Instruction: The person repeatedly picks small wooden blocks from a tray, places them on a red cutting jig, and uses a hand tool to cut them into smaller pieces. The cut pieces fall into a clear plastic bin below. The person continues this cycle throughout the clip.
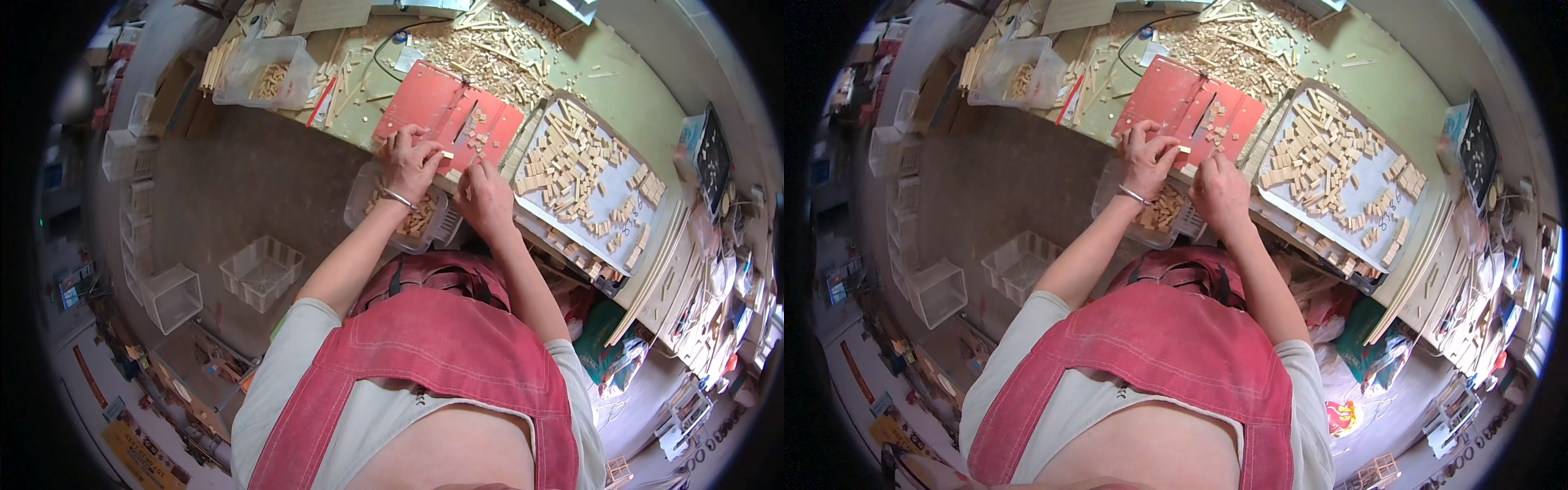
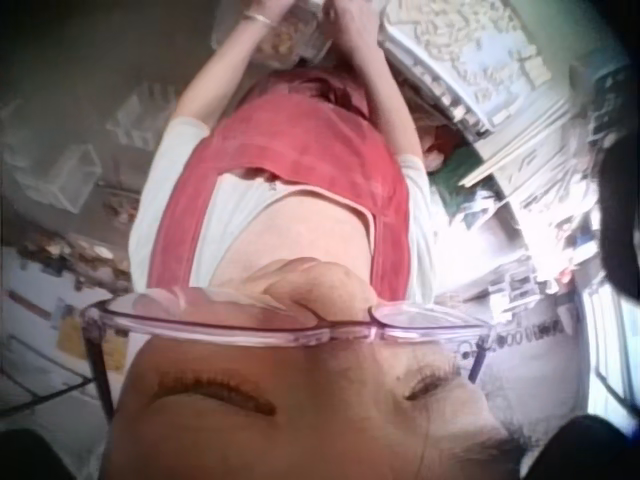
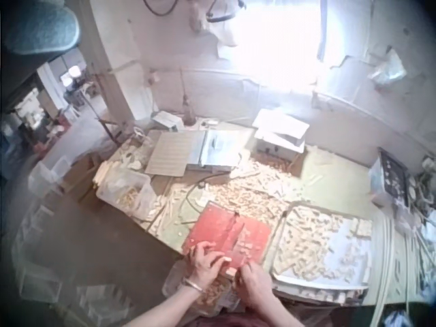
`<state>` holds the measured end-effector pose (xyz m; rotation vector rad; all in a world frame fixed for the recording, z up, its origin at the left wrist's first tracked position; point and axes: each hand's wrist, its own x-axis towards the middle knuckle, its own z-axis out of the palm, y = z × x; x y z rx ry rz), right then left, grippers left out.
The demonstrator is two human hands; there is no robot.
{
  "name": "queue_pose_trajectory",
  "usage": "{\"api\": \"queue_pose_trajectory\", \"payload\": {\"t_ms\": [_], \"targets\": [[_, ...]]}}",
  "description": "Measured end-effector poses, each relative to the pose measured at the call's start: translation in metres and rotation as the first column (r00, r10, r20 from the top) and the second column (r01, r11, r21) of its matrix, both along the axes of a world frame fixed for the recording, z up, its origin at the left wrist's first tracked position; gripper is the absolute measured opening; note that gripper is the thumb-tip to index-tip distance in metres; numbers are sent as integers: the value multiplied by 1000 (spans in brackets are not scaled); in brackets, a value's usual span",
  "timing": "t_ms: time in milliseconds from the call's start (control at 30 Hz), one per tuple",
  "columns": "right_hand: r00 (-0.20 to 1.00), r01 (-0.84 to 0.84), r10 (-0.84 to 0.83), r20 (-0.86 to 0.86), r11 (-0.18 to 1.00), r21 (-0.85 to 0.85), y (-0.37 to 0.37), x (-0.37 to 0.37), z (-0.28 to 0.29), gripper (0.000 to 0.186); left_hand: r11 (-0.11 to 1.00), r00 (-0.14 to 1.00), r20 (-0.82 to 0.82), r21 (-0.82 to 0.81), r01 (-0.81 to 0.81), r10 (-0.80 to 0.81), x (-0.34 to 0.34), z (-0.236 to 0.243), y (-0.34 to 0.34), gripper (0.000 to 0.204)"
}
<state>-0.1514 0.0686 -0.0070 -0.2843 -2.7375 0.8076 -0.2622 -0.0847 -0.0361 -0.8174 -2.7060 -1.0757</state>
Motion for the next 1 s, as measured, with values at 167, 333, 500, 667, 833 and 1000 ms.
{"api": "queue_pose_trajectory", "payload": {"t_ms": [167, 333, 500, 667, 833, 1000], "targets": [[989, 150, -148, -26, 985, 89, -4, -18, -6, 15, 987, 987, -38, -45, 152, -154, -10, -4, -22, 14], [986, 150, -141, -87, 983, 110, -17, -32, -29, 14, 974, 973, -53, -35, 222, -223, -13, -1, -27, 18], [982, 173, -168, -90, 984, 50, -23, -29, -24, 13, 960, 960, -52, -51, 274, -276, -15, -1, -30, 22], [990, 131, -131, -50, 991, 0, -25, -9, -14, 12, 964, 962, -78, -64, 257, -261, -18, -4, -24, 25], [991, 103, -97, -91, 993, 61, -40, -20, -23, 12, 966, 966, -3, -2, 257, -257, -19, -1, -23, 33], [972, 176, -174, -159, 984, 0, -43, -24, -18, 15, 938, 940, 32, -62, 341, -339, -21, 13, -26, 40]]}}
